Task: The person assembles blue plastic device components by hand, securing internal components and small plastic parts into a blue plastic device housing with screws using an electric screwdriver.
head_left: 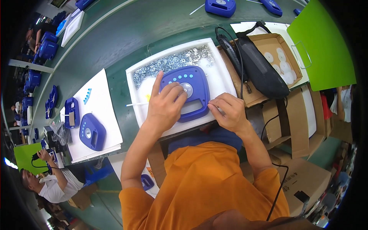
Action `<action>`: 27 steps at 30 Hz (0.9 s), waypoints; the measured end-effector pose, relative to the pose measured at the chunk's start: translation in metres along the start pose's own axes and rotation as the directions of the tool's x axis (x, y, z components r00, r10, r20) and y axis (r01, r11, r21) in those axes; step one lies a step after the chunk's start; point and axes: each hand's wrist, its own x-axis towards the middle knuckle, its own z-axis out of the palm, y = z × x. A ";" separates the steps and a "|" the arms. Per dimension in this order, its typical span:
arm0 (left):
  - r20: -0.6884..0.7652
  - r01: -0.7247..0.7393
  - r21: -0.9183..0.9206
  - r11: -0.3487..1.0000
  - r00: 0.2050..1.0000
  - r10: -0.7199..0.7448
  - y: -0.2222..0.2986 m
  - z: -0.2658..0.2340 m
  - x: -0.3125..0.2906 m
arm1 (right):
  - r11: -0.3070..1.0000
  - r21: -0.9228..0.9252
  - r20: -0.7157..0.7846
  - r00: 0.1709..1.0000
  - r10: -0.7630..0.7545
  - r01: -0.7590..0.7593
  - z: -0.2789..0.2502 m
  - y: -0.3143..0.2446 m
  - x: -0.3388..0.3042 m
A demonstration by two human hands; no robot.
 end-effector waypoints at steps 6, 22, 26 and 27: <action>-0.006 0.140 -0.160 0.977 0.990 -0.143 -0.021 -0.008 -0.001 | 0.999 -0.024 -0.032 0.999 -0.028 0.027 0.000 -0.006 0.005; 0.079 0.118 -0.242 0.963 0.992 -0.102 -0.019 -0.006 -0.021 | 0.998 -0.003 0.034 0.998 -0.057 0.058 0.011 -0.033 0.015; 0.070 0.133 -0.265 0.955 0.990 -0.119 -0.008 -0.010 -0.021 | 0.998 -0.015 0.036 0.997 -0.062 0.063 0.015 -0.034 0.016; 0.062 0.151 -0.269 0.951 0.988 -0.139 -0.009 -0.010 -0.020 | 0.998 -0.015 0.038 0.997 -0.064 0.065 0.016 -0.034 0.017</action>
